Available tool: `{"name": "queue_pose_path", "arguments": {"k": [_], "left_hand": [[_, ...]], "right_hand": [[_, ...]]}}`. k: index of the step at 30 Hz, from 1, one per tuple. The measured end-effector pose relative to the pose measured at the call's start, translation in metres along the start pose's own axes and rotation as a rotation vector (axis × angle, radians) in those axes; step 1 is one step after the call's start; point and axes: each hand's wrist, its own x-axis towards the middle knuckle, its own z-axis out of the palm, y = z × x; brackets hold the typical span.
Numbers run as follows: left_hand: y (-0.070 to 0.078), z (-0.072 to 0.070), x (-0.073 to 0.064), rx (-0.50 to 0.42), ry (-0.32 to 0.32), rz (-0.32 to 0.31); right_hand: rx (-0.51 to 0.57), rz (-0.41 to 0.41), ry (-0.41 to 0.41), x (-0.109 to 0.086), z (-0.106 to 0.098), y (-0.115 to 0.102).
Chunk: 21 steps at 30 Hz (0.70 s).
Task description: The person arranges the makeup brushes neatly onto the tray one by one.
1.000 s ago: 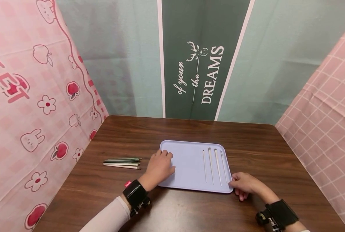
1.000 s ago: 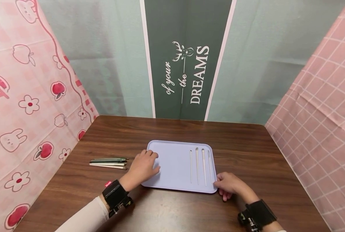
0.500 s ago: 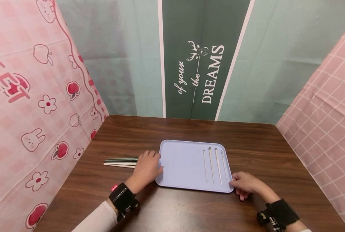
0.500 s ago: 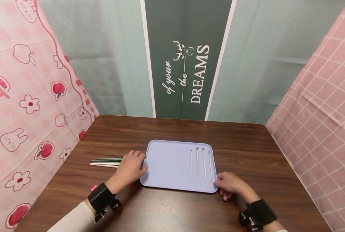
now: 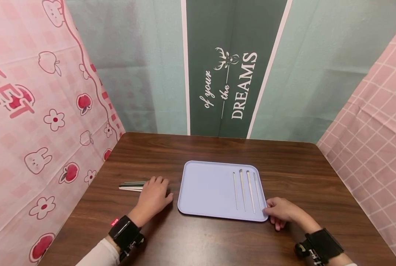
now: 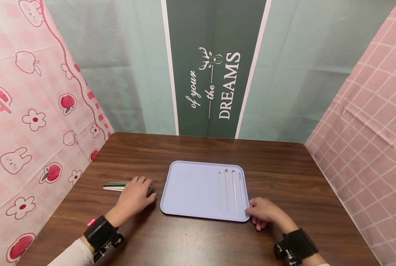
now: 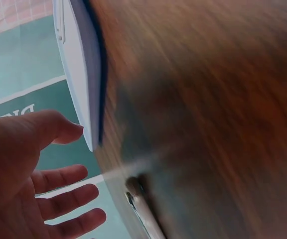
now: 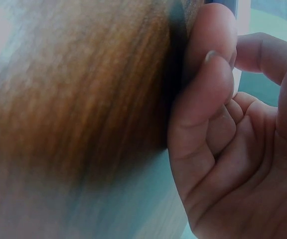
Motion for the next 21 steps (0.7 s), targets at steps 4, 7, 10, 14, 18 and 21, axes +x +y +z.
{"name": "queue_pose_path", "arguments": {"k": [4, 7, 10, 14, 18, 21], "left_hand": [[-0.009, -0.001, -0.006, 0.004, -0.002, -0.004], [-0.016, -0.001, -0.010, 0.009, -0.004, -0.013], [-0.024, -0.003, -0.015, 0.012, -0.007, -0.033], [-0.035, -0.003, -0.021, 0.015, -0.020, -0.065], [-0.044, -0.004, -0.025, 0.010, -0.041, -0.092], [-0.050, -0.006, -0.028, 0.011, -0.053, -0.104]], "right_hand": [[0.001, 0.001, -0.006, 0.000, 0.000, -0.001], [-0.002, -0.009, -0.008, -0.001, 0.000, -0.002], [0.001, -0.012, -0.011, -0.001, 0.000, -0.002], [0.005, -0.011, -0.018, -0.001, -0.001, -0.003], [0.008, 0.005, -0.017, 0.000, -0.001, -0.003], [0.009, 0.014, -0.016, 0.001, -0.001, -0.002]]}}
